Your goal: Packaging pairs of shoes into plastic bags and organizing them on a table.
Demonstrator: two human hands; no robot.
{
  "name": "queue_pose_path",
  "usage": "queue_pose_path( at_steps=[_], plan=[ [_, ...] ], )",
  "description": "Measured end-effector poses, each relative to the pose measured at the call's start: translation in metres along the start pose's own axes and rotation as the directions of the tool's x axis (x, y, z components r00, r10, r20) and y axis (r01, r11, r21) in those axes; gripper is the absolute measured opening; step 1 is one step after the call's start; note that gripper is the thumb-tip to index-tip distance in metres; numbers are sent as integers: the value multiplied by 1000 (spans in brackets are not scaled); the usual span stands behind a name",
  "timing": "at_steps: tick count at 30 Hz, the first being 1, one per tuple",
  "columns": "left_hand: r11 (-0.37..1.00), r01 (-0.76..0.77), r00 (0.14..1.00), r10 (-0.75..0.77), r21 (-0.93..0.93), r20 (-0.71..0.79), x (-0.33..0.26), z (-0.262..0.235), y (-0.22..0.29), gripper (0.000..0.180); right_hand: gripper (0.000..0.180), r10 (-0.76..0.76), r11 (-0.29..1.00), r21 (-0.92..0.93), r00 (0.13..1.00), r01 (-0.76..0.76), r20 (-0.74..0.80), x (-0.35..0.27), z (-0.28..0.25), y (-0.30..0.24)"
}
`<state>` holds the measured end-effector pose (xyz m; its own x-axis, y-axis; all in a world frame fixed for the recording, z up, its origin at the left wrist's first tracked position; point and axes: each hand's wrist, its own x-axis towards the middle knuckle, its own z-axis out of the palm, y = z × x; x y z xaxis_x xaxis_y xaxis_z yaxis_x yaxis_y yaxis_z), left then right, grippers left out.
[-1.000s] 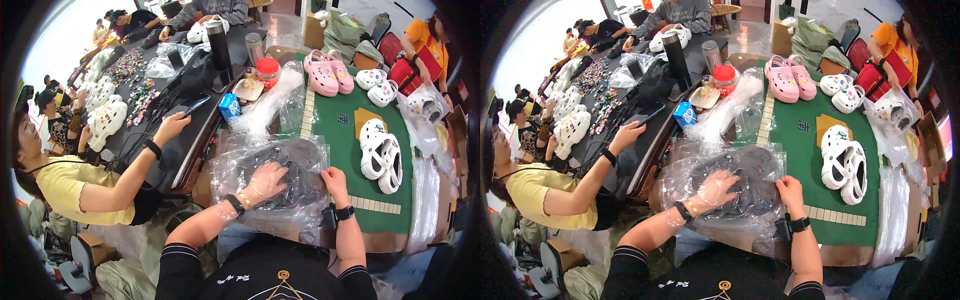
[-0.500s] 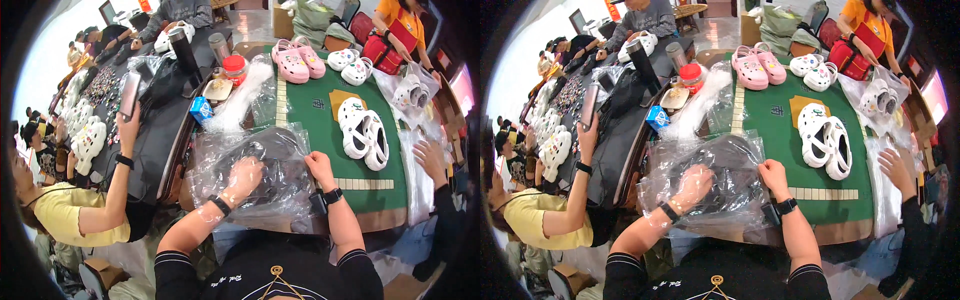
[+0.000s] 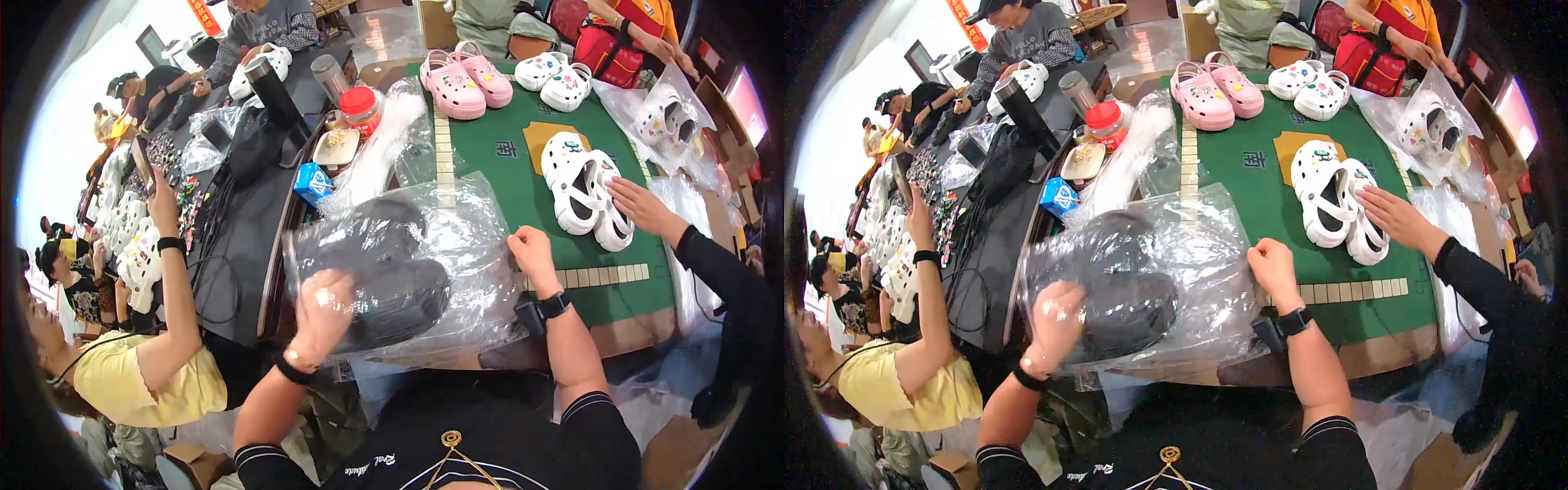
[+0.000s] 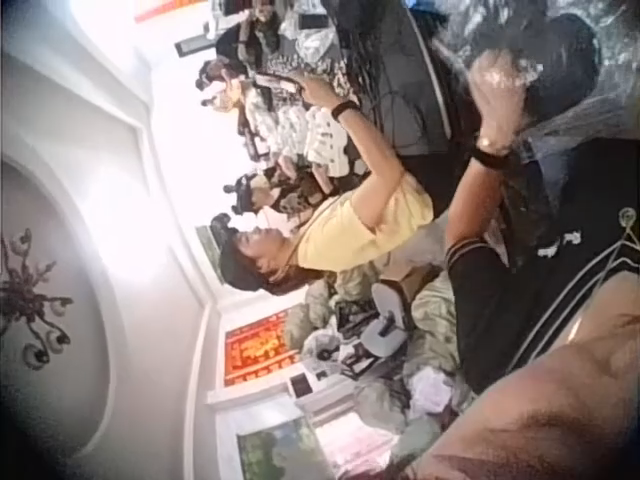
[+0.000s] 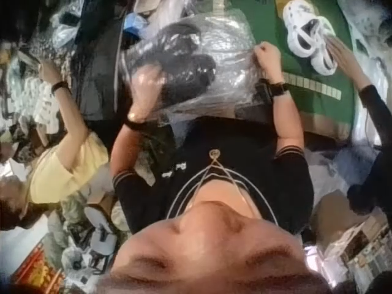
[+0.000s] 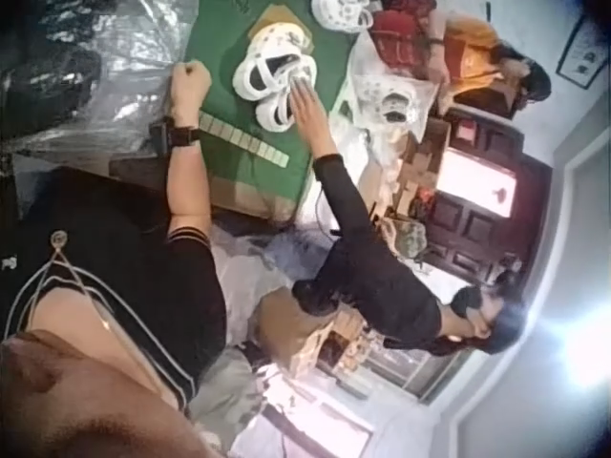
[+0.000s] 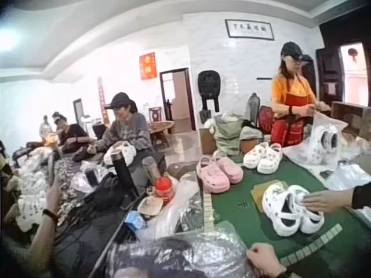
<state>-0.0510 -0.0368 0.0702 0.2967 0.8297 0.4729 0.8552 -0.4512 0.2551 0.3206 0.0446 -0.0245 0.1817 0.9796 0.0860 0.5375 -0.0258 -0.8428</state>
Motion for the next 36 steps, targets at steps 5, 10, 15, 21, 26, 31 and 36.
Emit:
queue_pose_path(
  at_steps=[5,10,15,21,26,31,36],
  plan=[
    [987,152,983,-156,-47,-94,-22,-58,-22,12,21,46,996,-72,998,-48,-31,-8,-12,8],
    [885,370,871,-436,-282,-227,-36,-118,-18,10,21,29,986,-159,998,-39,-62,-13,-7,16],
    [715,386,652,-659,-583,-376,-54,-175,-12,21,20,-25,966,-258,996,3,-80,-25,-7,1],
    [885,453,799,-455,-104,-393,-44,-184,23,23,16,-147,819,-566,988,95,-47,-32,9,-24],
    [967,231,959,-246,-109,-145,-6,-152,68,21,15,-173,799,-591,984,110,-51,-35,18,-27],
    [977,144,988,-132,-157,84,57,-69,105,16,15,-200,860,-488,978,151,-50,-43,10,-28],
    [948,318,914,-308,4,264,38,32,79,31,24,-119,902,-422,992,88,-48,-42,9,-27]
  ],
)
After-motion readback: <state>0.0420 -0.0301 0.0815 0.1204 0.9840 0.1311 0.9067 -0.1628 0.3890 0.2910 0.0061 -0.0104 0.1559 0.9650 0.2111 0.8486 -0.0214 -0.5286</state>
